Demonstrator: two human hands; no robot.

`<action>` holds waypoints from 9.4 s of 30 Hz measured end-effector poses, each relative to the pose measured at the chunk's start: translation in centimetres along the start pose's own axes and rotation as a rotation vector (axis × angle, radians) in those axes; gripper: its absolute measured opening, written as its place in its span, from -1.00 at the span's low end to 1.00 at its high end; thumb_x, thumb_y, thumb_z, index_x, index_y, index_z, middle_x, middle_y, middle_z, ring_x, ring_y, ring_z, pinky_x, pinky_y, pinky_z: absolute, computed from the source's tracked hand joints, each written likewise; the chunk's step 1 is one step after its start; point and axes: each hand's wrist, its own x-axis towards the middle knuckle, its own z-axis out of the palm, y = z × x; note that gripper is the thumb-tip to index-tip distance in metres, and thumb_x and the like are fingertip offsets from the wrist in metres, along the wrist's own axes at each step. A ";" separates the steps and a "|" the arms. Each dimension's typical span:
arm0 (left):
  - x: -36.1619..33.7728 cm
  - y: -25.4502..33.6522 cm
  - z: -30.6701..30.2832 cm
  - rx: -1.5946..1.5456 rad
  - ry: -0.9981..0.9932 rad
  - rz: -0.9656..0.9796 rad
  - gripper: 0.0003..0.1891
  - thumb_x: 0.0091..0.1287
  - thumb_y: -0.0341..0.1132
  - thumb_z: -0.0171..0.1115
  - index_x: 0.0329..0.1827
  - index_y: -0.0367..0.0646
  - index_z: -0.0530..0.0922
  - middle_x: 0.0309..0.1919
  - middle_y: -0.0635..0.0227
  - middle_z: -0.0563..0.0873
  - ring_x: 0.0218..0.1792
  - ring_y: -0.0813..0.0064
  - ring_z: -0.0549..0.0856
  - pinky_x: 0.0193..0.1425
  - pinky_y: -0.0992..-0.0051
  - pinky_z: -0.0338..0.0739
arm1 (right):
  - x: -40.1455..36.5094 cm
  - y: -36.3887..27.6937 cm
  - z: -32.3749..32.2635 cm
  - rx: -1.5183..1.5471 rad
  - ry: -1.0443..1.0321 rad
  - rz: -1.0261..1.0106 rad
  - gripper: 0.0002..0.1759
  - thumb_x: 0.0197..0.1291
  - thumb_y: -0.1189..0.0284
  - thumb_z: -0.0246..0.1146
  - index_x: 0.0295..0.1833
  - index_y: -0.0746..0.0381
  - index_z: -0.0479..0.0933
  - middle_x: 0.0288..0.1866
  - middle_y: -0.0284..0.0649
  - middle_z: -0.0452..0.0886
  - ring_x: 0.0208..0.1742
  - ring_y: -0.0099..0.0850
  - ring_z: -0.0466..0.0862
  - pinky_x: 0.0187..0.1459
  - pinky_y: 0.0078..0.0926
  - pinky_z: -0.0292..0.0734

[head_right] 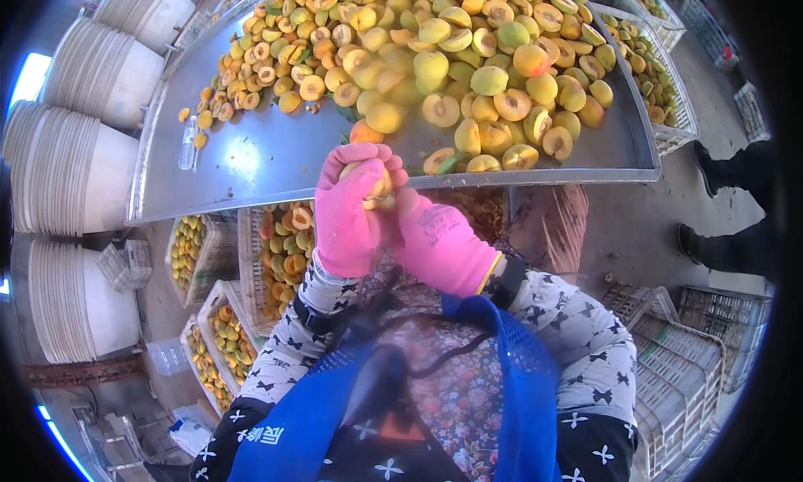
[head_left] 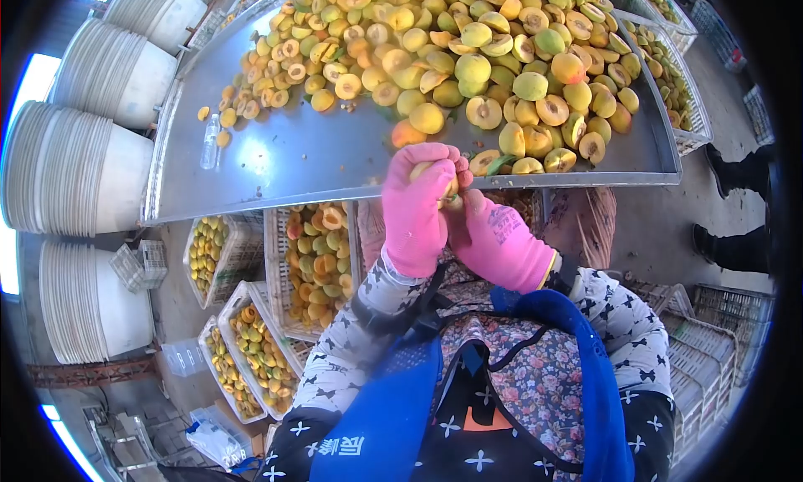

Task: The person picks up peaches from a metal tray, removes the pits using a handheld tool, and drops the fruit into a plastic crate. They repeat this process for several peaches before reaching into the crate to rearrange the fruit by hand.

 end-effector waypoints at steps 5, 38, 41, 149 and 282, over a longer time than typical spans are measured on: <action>0.4 0.0 -0.1 -0.064 0.049 -0.009 -0.79 0.37 -0.47 0.20 0.03 -0.24 0.53 -0.12 0.21 0.69 -0.07 0.32 0.68 0.09 0.34 0.62 | 0.3 1.0 0.8 0.150 0.025 -0.163 -0.68 0.21 0.39 0.28 -0.03 0.33 0.40 -0.37 0.04 0.64 -0.31 0.06 0.68 -0.33 -0.04 0.55; 1.6 -2.7 -0.5 -0.051 0.058 -0.022 -0.67 0.36 -0.53 0.26 0.15 -0.14 0.45 0.01 0.24 0.64 -0.05 0.45 0.66 0.06 0.46 0.62 | 1.2 1.6 0.2 0.272 -0.086 0.015 -0.65 0.17 0.42 0.27 0.00 0.34 0.37 -0.36 -0.01 0.60 -0.36 -0.09 0.66 -0.30 -0.17 0.56; 1.7 -3.3 -0.3 0.148 0.057 0.150 -0.61 0.35 -0.53 0.29 0.20 -0.19 0.41 0.00 0.26 0.61 -0.14 0.54 0.63 0.02 0.55 0.60 | 1.4 0.3 -0.3 -0.005 -0.049 -0.048 -0.63 0.23 0.41 0.26 0.06 0.35 0.36 -0.24 0.07 0.65 -0.26 0.07 0.69 -0.23 -0.10 0.58; 2.3 -2.0 -1.7 0.113 0.006 -0.215 -0.59 0.57 -0.05 0.07 -0.25 -0.23 0.61 -0.40 0.31 0.66 -0.46 0.52 0.64 -0.37 0.54 0.53 | 1.1 0.4 -3.2 0.873 -0.548 0.552 -0.80 0.21 0.46 0.22 -0.10 0.29 0.44 -0.45 -0.28 0.53 -0.62 -0.49 0.55 -0.59 -0.52 0.45; 0.9 -1.6 0.0 0.075 0.031 -0.163 -0.58 0.56 -0.02 0.07 0.14 -0.24 0.51 -0.12 0.10 0.73 -0.24 0.27 0.75 -0.17 0.27 0.74 | -1.2 -0.4 -2.9 0.843 -0.349 0.334 -0.80 0.27 0.38 0.33 -0.19 0.28 0.51 -0.47 -0.25 0.59 -0.56 -0.39 0.55 -0.49 -0.44 0.41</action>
